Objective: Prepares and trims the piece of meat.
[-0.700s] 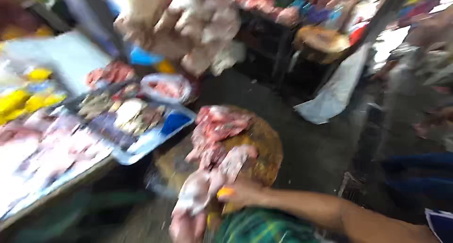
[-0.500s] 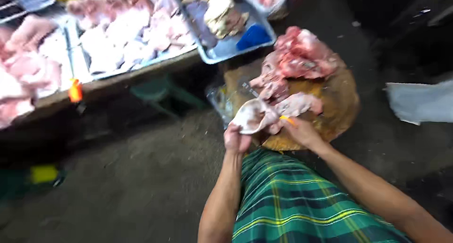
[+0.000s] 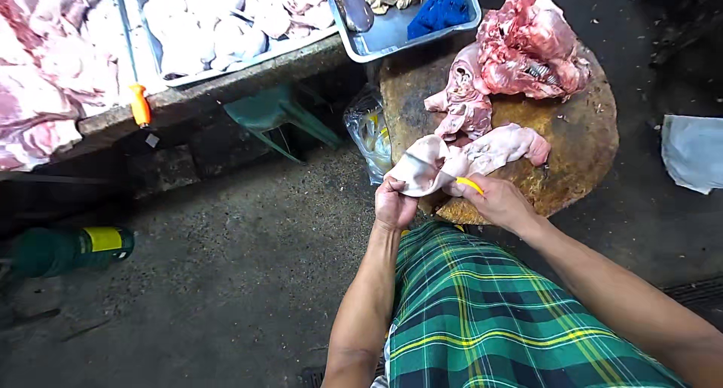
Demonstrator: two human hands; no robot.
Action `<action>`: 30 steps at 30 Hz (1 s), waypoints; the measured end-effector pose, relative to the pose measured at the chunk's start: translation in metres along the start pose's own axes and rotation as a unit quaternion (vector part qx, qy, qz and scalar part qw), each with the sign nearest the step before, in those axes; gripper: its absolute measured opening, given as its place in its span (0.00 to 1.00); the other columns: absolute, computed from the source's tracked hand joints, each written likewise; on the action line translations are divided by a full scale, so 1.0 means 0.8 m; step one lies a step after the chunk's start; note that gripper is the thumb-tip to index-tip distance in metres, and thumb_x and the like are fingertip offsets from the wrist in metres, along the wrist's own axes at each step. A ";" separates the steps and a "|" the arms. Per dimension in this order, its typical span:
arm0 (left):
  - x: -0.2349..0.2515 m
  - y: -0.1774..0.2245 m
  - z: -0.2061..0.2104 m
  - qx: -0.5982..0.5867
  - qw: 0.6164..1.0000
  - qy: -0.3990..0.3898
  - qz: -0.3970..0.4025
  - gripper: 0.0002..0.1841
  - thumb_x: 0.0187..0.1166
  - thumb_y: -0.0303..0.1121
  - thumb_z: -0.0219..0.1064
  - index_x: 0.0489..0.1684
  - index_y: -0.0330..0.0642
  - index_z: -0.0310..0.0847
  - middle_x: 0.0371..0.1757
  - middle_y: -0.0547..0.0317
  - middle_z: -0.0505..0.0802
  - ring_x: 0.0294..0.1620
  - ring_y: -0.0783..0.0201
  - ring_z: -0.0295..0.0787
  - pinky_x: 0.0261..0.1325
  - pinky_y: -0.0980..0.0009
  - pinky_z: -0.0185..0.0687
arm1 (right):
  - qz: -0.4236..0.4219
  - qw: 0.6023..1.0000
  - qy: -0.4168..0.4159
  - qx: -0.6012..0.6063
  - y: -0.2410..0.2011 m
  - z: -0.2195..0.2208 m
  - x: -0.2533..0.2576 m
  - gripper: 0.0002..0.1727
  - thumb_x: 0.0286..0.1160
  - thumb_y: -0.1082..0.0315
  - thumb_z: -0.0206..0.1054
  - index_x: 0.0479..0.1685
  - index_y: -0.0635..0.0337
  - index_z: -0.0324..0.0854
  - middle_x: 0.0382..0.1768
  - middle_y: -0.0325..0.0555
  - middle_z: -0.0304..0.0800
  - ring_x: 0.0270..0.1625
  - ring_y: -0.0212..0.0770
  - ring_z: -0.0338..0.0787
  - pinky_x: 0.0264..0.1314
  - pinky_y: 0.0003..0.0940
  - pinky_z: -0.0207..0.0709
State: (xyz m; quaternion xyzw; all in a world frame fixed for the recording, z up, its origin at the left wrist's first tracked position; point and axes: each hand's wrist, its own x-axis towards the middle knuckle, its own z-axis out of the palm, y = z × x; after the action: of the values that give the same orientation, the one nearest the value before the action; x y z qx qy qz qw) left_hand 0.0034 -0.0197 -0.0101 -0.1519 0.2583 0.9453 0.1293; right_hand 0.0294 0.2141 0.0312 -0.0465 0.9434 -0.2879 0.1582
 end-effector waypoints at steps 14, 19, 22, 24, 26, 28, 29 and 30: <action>0.007 0.008 -0.010 -0.027 0.996 -0.025 -0.079 0.15 0.79 0.31 0.48 0.53 0.42 0.80 0.53 0.48 0.91 0.57 0.53 0.90 0.64 0.50 0.84 | -0.020 1.000 0.015 -0.013 -0.001 0.002 0.029 0.30 0.87 0.34 0.51 0.47 0.49 0.86 0.29 0.47 0.90 0.34 0.51 0.93 0.36 0.60 0.84; 0.005 0.005 -0.016 -0.041 0.997 -0.032 -0.056 0.15 0.78 0.30 0.49 0.53 0.40 0.81 0.53 0.47 0.91 0.57 0.52 0.89 0.65 0.49 0.84 | -0.005 1.000 -0.007 0.001 -0.014 0.004 0.031 0.30 0.87 0.33 0.50 0.50 0.47 0.86 0.29 0.45 0.90 0.34 0.48 0.92 0.38 0.59 0.85; 0.003 0.001 -0.023 -0.040 0.997 -0.044 -0.047 0.14 0.77 0.29 0.50 0.51 0.40 0.80 0.53 0.47 0.91 0.57 0.53 0.89 0.65 0.50 0.84 | 0.030 0.999 -0.035 -0.012 -0.012 0.010 0.039 0.33 0.87 0.31 0.47 0.49 0.50 0.85 0.30 0.49 0.90 0.38 0.53 0.93 0.42 0.62 0.83; 0.003 0.002 -0.024 -0.046 0.997 -0.050 -0.038 0.15 0.77 0.29 0.50 0.52 0.39 0.81 0.53 0.47 0.91 0.58 0.53 0.89 0.66 0.50 0.83 | 0.069 0.997 -0.035 -0.011 -0.010 0.005 0.049 0.35 0.87 0.31 0.46 0.48 0.53 0.85 0.33 0.54 0.90 0.42 0.58 0.93 0.46 0.66 0.82; 0.001 0.005 -0.025 -0.044 0.997 -0.056 -0.037 0.16 0.78 0.29 0.49 0.54 0.38 0.81 0.54 0.47 0.91 0.59 0.53 0.89 0.67 0.50 0.83 | 0.058 0.998 -0.016 -0.003 -0.014 0.003 0.042 0.34 0.88 0.31 0.46 0.46 0.51 0.84 0.29 0.51 0.88 0.38 0.55 0.92 0.41 0.63 0.82; 0.003 0.007 -0.024 -0.031 0.998 -0.053 -0.035 0.16 0.78 0.29 0.49 0.56 0.38 0.80 0.55 0.47 0.91 0.59 0.53 0.89 0.68 0.51 0.83 | 0.009 1.000 -0.003 0.000 -0.017 0.005 0.033 0.32 0.86 0.31 0.48 0.45 0.47 0.86 0.26 0.45 0.88 0.32 0.48 0.91 0.35 0.59 0.83; 0.002 0.007 -0.022 -0.015 0.999 -0.041 -0.033 0.16 0.78 0.29 0.49 0.56 0.39 0.80 0.55 0.48 0.91 0.59 0.54 0.89 0.67 0.50 0.83 | 0.004 1.000 -0.016 0.001 -0.018 0.006 0.031 0.32 0.86 0.31 0.49 0.47 0.46 0.86 0.26 0.45 0.89 0.32 0.48 0.92 0.36 0.59 0.84; -0.001 0.006 -0.019 0.003 0.999 -0.022 -0.031 0.15 0.77 0.28 0.49 0.56 0.40 0.78 0.54 0.48 0.91 0.59 0.54 0.89 0.67 0.51 0.83 | 0.012 1.000 -0.022 0.005 -0.017 0.007 0.029 0.31 0.87 0.32 0.50 0.48 0.48 0.86 0.28 0.47 0.89 0.34 0.51 0.92 0.38 0.61 0.84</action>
State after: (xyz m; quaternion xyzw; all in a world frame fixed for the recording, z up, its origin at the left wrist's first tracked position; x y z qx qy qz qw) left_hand 0.0059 -0.0319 -0.0200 -0.1384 0.2533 0.9432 0.1644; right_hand 0.0092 0.1958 0.0283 -0.0407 0.9387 -0.2894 0.1828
